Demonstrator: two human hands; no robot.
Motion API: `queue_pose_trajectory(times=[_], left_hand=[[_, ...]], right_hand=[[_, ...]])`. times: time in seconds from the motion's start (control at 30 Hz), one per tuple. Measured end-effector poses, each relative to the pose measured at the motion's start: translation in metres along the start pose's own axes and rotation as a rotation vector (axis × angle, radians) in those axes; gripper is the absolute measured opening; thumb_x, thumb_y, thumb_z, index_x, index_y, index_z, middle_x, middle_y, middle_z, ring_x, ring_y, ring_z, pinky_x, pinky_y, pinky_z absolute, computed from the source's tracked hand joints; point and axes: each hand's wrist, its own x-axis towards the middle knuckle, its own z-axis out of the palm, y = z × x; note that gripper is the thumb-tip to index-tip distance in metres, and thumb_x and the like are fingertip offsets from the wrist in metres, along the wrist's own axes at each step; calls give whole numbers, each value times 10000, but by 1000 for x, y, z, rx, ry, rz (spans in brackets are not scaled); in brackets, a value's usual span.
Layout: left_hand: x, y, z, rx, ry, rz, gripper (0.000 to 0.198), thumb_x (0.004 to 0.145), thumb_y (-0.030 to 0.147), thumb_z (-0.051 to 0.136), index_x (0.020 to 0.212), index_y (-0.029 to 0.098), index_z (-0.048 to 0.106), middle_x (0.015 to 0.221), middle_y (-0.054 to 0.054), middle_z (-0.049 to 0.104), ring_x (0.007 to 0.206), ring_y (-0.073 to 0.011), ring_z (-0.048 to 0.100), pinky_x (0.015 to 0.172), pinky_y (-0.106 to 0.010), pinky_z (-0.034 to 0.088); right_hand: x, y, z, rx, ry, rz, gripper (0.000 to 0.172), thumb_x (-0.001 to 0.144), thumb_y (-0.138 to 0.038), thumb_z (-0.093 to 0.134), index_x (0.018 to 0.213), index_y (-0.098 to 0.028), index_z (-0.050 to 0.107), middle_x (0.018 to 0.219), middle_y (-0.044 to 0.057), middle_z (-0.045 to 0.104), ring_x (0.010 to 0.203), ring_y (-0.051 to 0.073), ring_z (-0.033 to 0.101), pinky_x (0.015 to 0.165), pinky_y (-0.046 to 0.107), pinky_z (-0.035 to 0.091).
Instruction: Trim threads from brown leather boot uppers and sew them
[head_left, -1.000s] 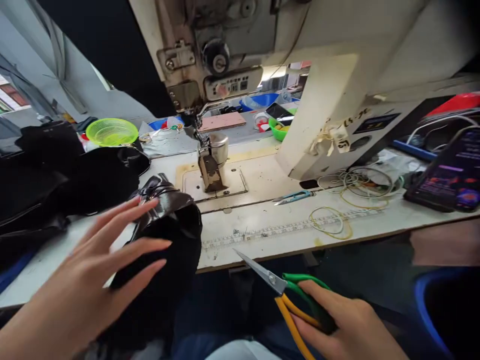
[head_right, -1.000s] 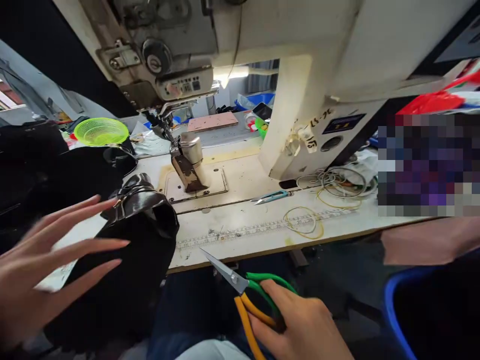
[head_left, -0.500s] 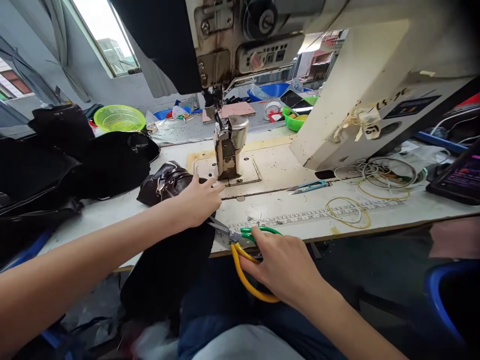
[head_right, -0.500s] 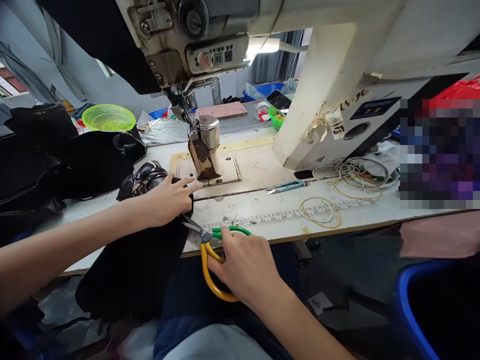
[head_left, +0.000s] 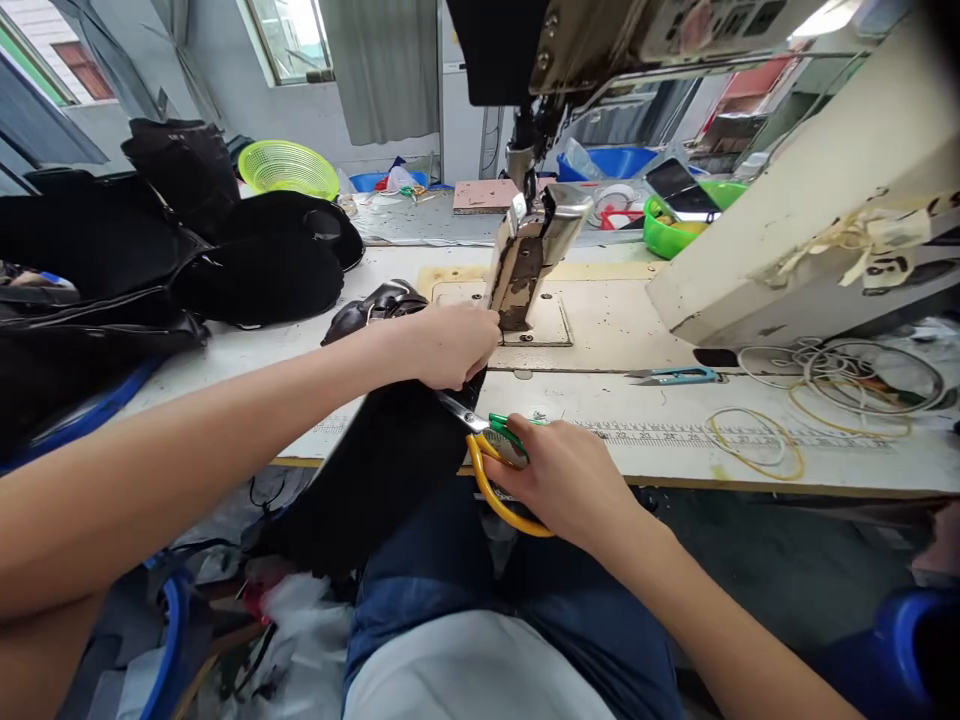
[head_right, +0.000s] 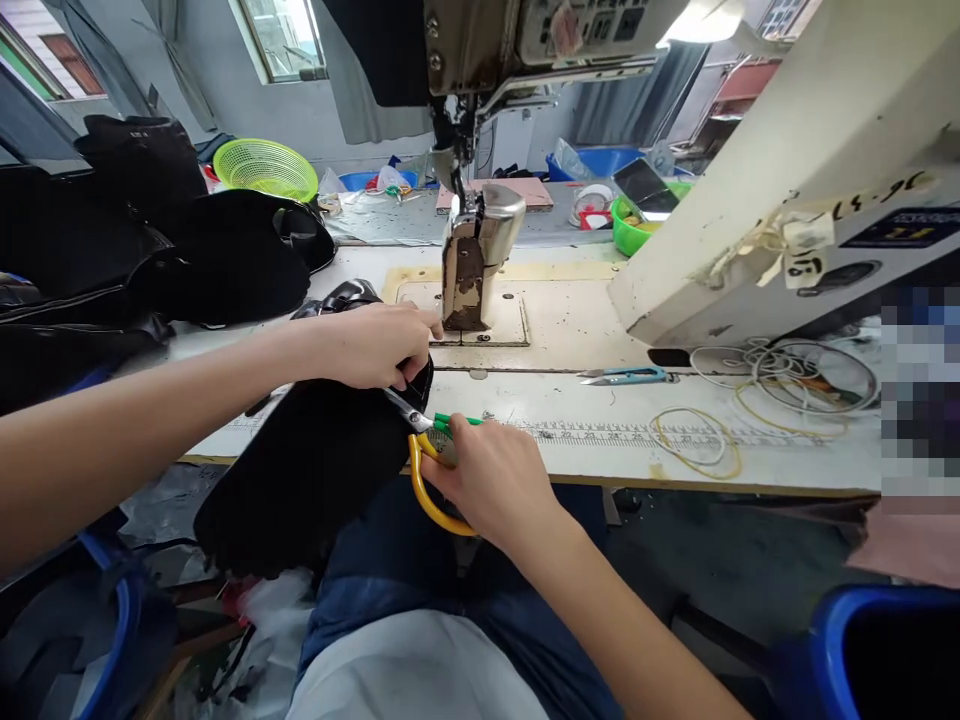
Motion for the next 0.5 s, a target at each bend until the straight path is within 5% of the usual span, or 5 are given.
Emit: queue_pose_trajectory(times=[0.5], left_hand=[[-24,-22,14,-118,181,-10,195,736,0,661,711,178,736,1282,-35,637,1017,-185,664,858,-253,500]], right_hand=[[53,-49,-2,67,30,-82,403,951,-518,526,949,-149,689,819,148,712,807,278,700,626,296,378]])
